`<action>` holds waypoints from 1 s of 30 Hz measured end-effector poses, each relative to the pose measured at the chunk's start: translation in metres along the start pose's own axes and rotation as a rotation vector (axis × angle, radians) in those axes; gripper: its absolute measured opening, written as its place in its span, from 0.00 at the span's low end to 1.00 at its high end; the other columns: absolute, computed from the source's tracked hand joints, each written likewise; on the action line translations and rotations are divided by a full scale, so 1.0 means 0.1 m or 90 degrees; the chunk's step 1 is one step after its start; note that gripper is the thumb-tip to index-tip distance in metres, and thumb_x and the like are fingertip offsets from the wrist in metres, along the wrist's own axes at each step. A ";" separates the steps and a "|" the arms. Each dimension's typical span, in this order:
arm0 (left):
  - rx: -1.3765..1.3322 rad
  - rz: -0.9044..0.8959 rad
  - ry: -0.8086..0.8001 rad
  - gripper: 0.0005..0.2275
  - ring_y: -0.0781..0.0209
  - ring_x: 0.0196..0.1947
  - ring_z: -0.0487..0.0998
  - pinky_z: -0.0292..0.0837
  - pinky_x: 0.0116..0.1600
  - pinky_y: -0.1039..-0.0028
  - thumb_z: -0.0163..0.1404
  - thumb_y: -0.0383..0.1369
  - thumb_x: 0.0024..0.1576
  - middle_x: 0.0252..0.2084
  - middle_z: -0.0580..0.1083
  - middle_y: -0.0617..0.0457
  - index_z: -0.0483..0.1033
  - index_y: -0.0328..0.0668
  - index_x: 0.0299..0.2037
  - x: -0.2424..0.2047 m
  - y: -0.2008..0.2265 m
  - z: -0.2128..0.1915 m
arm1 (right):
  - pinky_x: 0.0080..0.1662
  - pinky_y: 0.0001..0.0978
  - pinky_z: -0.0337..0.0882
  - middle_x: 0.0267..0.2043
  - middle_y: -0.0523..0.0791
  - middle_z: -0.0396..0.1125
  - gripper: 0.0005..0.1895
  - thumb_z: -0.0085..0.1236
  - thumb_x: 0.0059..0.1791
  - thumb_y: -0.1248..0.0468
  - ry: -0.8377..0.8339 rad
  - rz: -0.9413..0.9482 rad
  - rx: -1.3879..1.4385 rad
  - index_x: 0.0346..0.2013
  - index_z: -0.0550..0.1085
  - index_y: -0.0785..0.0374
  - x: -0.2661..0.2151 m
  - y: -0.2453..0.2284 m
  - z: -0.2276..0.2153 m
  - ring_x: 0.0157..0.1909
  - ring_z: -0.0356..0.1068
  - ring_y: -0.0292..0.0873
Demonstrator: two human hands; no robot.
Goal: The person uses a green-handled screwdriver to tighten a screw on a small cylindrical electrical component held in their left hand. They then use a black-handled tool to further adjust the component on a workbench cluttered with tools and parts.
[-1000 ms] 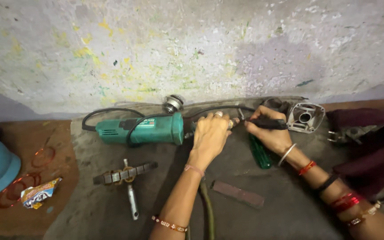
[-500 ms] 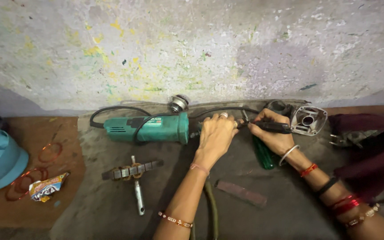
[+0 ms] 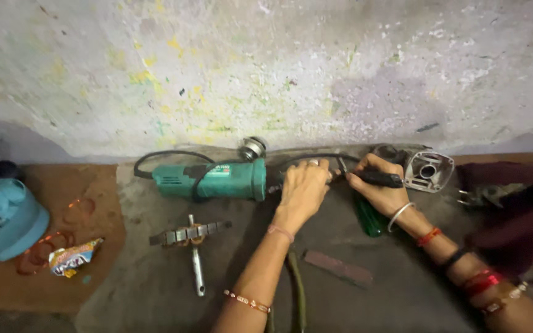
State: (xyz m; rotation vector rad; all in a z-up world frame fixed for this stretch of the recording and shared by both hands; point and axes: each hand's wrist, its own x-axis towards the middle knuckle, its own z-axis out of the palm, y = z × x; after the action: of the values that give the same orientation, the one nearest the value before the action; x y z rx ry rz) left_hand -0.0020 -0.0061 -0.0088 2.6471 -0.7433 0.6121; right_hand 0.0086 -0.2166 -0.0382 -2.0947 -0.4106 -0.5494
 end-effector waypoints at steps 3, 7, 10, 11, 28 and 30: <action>-0.008 -0.009 -0.011 0.16 0.43 0.47 0.78 0.71 0.47 0.53 0.63 0.30 0.48 0.42 0.78 0.43 0.75 0.35 0.45 0.01 0.01 -0.01 | 0.31 0.29 0.68 0.22 0.43 0.69 0.13 0.67 0.44 0.61 0.015 0.026 0.013 0.30 0.73 0.66 0.01 -0.05 0.00 0.26 0.66 0.32; 0.012 -0.017 -0.024 0.17 0.43 0.47 0.78 0.71 0.47 0.53 0.63 0.31 0.48 0.41 0.77 0.42 0.75 0.35 0.45 0.04 0.04 -0.04 | 0.31 0.31 0.70 0.23 0.45 0.73 0.12 0.66 0.44 0.59 -0.007 0.089 -0.026 0.32 0.78 0.66 0.04 -0.11 -0.03 0.26 0.70 0.34; 0.022 -0.018 -0.034 0.17 0.43 0.47 0.78 0.71 0.47 0.53 0.62 0.32 0.49 0.41 0.77 0.42 0.75 0.34 0.47 0.03 0.05 -0.04 | 0.33 0.31 0.72 0.25 0.46 0.75 0.11 0.64 0.46 0.59 -0.022 0.098 -0.019 0.35 0.82 0.65 0.05 -0.06 -0.04 0.27 0.72 0.35; 0.025 -0.014 -0.030 0.17 0.43 0.46 0.78 0.70 0.47 0.53 0.62 0.31 0.49 0.41 0.77 0.42 0.75 0.35 0.47 0.01 0.04 -0.04 | 0.33 0.30 0.72 0.25 0.46 0.75 0.11 0.63 0.46 0.60 -0.028 0.099 0.007 0.36 0.82 0.64 0.04 -0.03 -0.04 0.28 0.72 0.35; 0.049 0.002 -0.043 0.12 0.43 0.46 0.77 0.69 0.46 0.52 0.55 0.32 0.55 0.43 0.76 0.43 0.79 0.42 0.48 0.01 0.04 0.04 | 0.34 0.29 0.75 0.28 0.47 0.78 0.12 0.66 0.42 0.61 -0.042 0.069 -0.031 0.37 0.83 0.62 0.09 -0.09 -0.02 0.28 0.76 0.36; 0.055 0.013 -0.032 0.12 0.43 0.45 0.77 0.69 0.45 0.52 0.56 0.32 0.53 0.42 0.77 0.43 0.79 0.41 0.47 0.01 0.04 0.03 | 0.34 0.30 0.75 0.29 0.47 0.78 0.12 0.65 0.42 0.61 -0.049 0.036 -0.040 0.38 0.83 0.62 0.10 -0.10 -0.03 0.29 0.77 0.37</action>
State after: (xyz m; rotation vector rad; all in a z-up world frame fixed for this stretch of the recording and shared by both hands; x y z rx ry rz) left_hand -0.0025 -0.0108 -0.0102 2.7463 -0.7765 0.5984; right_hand 0.0117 -0.2132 -0.0242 -2.1867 -0.3810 -0.4551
